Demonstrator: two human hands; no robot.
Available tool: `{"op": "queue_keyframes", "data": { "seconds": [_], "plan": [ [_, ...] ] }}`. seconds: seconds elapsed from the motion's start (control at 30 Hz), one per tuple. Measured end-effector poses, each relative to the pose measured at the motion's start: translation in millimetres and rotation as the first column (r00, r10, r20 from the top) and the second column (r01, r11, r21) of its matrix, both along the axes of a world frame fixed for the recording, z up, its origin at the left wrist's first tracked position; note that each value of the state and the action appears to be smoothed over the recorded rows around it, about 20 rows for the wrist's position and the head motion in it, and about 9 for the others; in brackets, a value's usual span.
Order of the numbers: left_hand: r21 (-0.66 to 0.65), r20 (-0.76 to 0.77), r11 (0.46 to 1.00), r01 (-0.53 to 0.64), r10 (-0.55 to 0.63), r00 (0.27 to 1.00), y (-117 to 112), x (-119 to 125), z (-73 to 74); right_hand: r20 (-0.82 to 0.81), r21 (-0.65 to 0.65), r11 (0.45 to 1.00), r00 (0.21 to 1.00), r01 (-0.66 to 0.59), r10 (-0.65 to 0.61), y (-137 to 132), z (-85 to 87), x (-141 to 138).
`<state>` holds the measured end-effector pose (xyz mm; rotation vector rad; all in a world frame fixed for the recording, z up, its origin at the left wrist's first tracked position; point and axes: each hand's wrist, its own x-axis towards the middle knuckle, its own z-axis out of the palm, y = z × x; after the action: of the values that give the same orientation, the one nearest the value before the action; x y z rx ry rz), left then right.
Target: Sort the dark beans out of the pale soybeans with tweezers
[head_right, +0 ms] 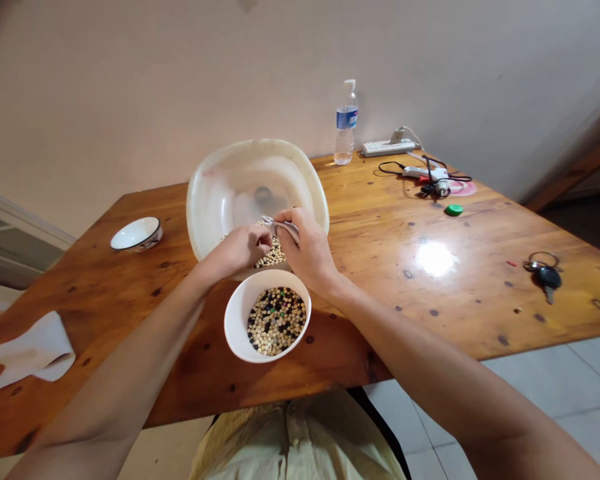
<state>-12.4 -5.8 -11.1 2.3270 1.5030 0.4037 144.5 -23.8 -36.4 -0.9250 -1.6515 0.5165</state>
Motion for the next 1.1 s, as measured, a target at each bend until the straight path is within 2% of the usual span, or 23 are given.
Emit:
{"op": "queue_keyframes", "data": {
  "seconds": [0.07, 0.1, 0.17, 0.23, 0.3, 0.33, 0.4, 0.53, 0.87, 1.0, 1.1],
  "plan": [
    [-0.069, 0.191, 0.996, -0.063, 0.076, 0.979, 1, 2, 2.2, -0.001, -0.001, 1.000, 1.000, 0.002, -0.002, 0, 0.6, 0],
    [-0.130, 0.310, 0.987, -0.096, 0.132, 0.941, 2, 4, 4.0, -0.003, -0.003, 1.000, 1.000, 0.004, -0.004, -1, 0.7, 0],
    [-0.299, 0.536, 0.948, -0.111, 0.263, 0.803, 2, 6, 8.9, -0.003, -0.005, 1.000, 1.000, 0.008, -0.008, -1, 0.5, 0],
    [-0.462, 0.685, 0.886, -0.050, 0.392, 0.615, 2, 7, 13.9, 0.003, 0.002, 1.000, 1.000, 0.008, -0.008, 0, -0.1, 0],
    [-0.561, 0.752, 0.826, 0.052, 0.482, 0.450, 1, 9, 17.6, 0.011, 0.019, 1.000, 1.000, 0.007, -0.007, 0, -0.7, 0],
    [-0.585, 0.766, 0.805, 0.100, 0.508, 0.395, 0, 9, 18.8, 0.016, 0.029, 1.000, 1.000, 0.010, -0.010, 0, -0.9, 0],
    [-0.604, 0.775, 0.779, 0.170, 0.525, 0.351, -2, 10, 19.8, 0.023, 0.044, 0.999, 1.000, 0.016, -0.017, 0, -1.1, 0],
    [-0.588, 0.784, 0.776, 0.229, 0.477, 0.398, -5, 13, 18.2, 0.018, 0.054, 0.998, 1.000, 0.017, -0.018, 0, -0.3, 0],
    [-0.475, 0.723, 0.842, 0.256, 0.208, 0.659, -10, 13, 16.0, 0.009, 0.068, 0.997, 0.999, 0.042, -0.043, 3, -2.4, 1],
    [-0.435, 0.646, 0.847, 0.305, 0.057, 0.761, -14, 4, 28.3, -0.023, 0.049, 0.997, 0.998, 0.053, -0.052, 4, -3.0, 0],
    [-0.458, 0.581, 0.787, 0.413, -0.086, 0.809, -18, -6, 44.2, -0.039, 0.040, 0.998, 0.998, 0.052, -0.050, 4, -2.6, 0]
  ]
}}
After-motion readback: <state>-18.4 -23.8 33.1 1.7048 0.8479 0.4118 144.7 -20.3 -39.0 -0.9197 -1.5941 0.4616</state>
